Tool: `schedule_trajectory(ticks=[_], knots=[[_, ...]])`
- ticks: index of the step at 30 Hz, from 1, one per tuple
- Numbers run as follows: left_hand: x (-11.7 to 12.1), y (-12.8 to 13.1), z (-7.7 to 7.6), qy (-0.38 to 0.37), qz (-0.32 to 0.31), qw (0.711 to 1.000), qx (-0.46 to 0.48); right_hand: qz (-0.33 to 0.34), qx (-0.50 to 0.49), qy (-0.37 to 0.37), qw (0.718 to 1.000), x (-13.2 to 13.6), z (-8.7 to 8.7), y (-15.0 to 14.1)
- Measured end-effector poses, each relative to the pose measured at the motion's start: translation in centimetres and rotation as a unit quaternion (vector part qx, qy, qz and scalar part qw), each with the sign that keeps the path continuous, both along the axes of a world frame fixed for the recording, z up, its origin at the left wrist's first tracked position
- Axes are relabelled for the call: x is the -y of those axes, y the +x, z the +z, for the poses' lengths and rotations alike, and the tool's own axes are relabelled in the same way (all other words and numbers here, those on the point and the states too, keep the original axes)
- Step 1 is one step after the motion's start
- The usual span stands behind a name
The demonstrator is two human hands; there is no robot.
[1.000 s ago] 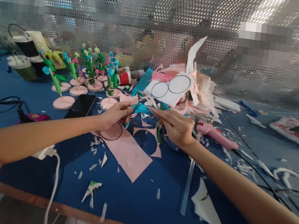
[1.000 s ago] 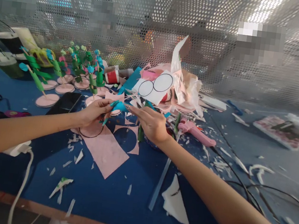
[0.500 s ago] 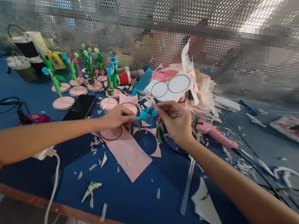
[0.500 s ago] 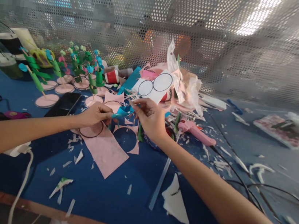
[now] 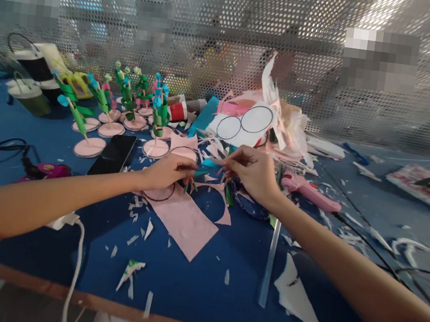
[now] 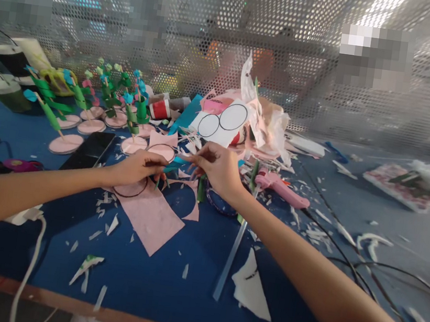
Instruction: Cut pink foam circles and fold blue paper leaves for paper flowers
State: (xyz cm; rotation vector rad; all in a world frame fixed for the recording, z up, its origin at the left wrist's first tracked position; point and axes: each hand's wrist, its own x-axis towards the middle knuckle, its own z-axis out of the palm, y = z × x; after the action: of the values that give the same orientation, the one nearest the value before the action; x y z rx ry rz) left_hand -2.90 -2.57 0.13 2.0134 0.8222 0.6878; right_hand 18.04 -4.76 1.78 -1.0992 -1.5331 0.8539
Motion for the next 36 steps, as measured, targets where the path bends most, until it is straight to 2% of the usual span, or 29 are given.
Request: schedule_trajectory(ticks=[3, 5, 10, 16, 21, 24, 29, 31, 34, 36], knots=[[0.0, 0.1, 0.3, 0.036, 0.003, 0.999, -0.034, -0.044, 0.041, 0.035, 0.998, 0.2, 0.1, 0.2], [0.0, 0.1, 0.3, 0.059, 0.003, 0.997, -0.057, -0.051, 0.044, 0.026, 0.997, 0.2, 0.2, 0.2], [0.1, 0.1, 0.0, 0.049, -0.007, 0.998, -0.038, -0.007, -0.012, -0.033, 0.999, 0.0, 0.2, -0.3], [0.6, 0.2, 0.4, 0.007, -0.020, 0.999, 0.029, 0.042, -0.026, -0.057, 0.997, 0.0, -0.5, -0.9], [0.5, 0.3, 0.7, -0.017, 0.016, 1.000, 0.014, 0.040, 0.060, -0.001, 0.997, 0.9, -0.3, -1.0], [0.3, 0.2, 0.5, -0.024, 0.006, 1.000, -0.005, 0.047, 0.119, 0.033, 0.991, 1.1, 0.0, -0.9], [0.1, 0.1, 0.5, 0.062, -0.020, 0.998, -0.015, 0.093, 0.114, 0.008, 0.989, 0.8, -0.4, -0.9], [0.4, 0.0, 0.5, 0.044, -0.040, 0.998, -0.031, 0.092, 0.121, 0.017, 0.988, 0.7, -0.6, -0.9], [0.9, 0.0, 0.6, -0.026, -0.061, 0.996, -0.053, 0.083, 0.147, 0.037, 0.985, 0.8, -0.6, -0.9], [1.1, 0.0, 0.7, -0.014, -0.065, 0.996, -0.054, 0.075, 0.162, 0.050, 0.983, 0.9, -0.5, -0.9]])
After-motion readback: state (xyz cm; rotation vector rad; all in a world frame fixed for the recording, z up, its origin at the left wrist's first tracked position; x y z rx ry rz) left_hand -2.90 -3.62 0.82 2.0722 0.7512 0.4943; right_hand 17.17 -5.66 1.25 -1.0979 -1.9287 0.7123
